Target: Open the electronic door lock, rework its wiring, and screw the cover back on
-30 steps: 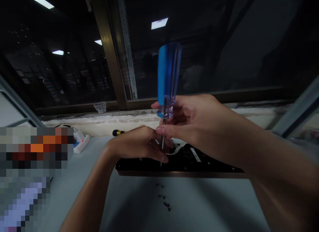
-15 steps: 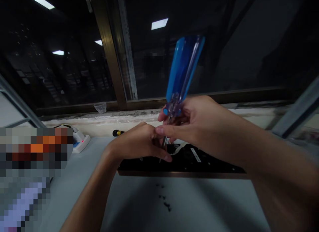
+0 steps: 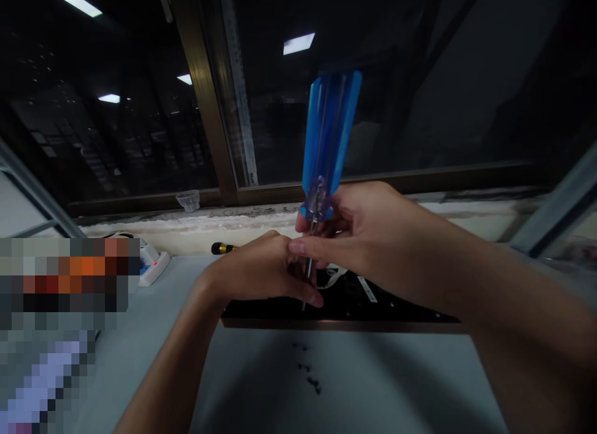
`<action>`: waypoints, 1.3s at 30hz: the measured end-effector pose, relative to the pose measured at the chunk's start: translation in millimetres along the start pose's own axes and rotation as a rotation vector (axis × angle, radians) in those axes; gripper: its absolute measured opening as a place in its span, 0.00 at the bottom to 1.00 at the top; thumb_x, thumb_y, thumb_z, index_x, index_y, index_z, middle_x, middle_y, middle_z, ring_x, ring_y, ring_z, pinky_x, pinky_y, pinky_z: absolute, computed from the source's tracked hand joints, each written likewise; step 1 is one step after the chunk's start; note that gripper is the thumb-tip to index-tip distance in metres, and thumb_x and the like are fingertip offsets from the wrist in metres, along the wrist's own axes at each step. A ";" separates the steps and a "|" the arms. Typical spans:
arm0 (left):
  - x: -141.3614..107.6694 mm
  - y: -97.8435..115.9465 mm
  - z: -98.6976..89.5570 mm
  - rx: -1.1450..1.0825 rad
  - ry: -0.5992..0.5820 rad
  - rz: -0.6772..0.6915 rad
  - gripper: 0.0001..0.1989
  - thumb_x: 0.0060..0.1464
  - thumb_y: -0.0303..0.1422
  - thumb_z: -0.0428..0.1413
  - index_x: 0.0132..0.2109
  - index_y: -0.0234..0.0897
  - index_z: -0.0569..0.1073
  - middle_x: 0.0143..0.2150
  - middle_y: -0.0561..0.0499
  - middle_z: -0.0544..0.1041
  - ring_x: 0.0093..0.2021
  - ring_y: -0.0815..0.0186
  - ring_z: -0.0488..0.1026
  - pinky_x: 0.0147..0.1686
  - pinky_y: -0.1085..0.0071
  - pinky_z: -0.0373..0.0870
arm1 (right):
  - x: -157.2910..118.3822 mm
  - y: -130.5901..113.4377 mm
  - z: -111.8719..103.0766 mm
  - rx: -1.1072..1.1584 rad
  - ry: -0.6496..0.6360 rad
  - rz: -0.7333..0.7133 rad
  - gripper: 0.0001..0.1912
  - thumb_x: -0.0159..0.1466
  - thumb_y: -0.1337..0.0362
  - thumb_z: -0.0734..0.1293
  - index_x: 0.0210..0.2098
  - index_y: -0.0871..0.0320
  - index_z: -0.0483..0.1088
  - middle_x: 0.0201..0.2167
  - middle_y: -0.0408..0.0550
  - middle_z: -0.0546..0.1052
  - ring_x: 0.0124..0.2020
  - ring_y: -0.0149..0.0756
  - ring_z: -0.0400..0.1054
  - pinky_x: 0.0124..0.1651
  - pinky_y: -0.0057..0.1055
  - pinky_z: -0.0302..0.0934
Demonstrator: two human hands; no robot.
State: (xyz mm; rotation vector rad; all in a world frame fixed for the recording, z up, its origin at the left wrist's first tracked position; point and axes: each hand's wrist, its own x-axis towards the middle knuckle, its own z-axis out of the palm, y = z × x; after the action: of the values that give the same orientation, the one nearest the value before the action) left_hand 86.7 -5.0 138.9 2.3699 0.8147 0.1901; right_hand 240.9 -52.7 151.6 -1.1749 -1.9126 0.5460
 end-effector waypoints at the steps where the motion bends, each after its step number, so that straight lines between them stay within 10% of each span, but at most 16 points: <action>1: -0.1 -0.8 0.0 -0.002 -0.006 -0.006 0.08 0.42 0.34 0.61 0.28 0.34 0.72 0.25 0.56 0.73 0.28 0.69 0.70 0.27 0.75 0.62 | 0.4 -0.1 -0.4 -0.009 -0.028 -0.001 0.02 0.54 0.65 0.66 0.28 0.56 0.68 0.22 0.44 0.72 0.23 0.33 0.66 0.23 0.29 0.59; 13: -1.9 -8.3 0.7 -0.104 -0.123 -0.059 0.09 0.42 0.32 0.60 0.33 0.35 0.71 0.31 0.54 0.73 0.33 0.68 0.71 0.31 0.74 0.66 | -2.8 0.3 -5.8 0.260 -0.377 -0.069 0.07 0.61 0.65 0.59 0.40 0.56 0.63 0.34 0.44 0.74 0.29 0.31 0.70 0.29 0.27 0.65; 21: -2.0 -1.3 -3.2 0.036 -0.113 -0.084 0.06 0.42 0.32 0.59 0.31 0.36 0.72 0.28 0.56 0.73 0.31 0.69 0.70 0.29 0.76 0.62 | 6.4 -3.5 18.0 -0.017 0.151 0.018 0.10 0.53 0.61 0.67 0.29 0.56 0.61 0.18 0.38 0.68 0.20 0.31 0.65 0.19 0.26 0.55; 31: -3.1 -2.5 -2.6 0.057 -0.126 0.031 0.04 0.46 0.25 0.56 0.32 0.36 0.72 0.31 0.56 0.71 0.34 0.70 0.69 0.34 0.76 0.63 | 4.0 -5.1 0.8 0.222 -0.319 0.055 0.03 0.57 0.67 0.62 0.29 0.56 0.67 0.21 0.40 0.72 0.24 0.31 0.69 0.25 0.26 0.62; 39: -3.5 -6.6 -4.1 -0.087 -0.181 -0.014 0.08 0.45 0.25 0.55 0.37 0.35 0.71 0.32 0.54 0.73 0.34 0.69 0.71 0.33 0.74 0.67 | 4.3 -5.8 4.5 0.078 -0.080 0.059 0.11 0.53 0.65 0.66 0.17 0.56 0.60 0.14 0.39 0.68 0.18 0.31 0.66 0.19 0.26 0.59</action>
State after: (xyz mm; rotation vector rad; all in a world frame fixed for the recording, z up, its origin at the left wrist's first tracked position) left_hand 79.3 -0.9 138.4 2.2609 0.7215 0.0047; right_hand 233.2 -51.5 154.9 -1.1781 -1.9106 0.7029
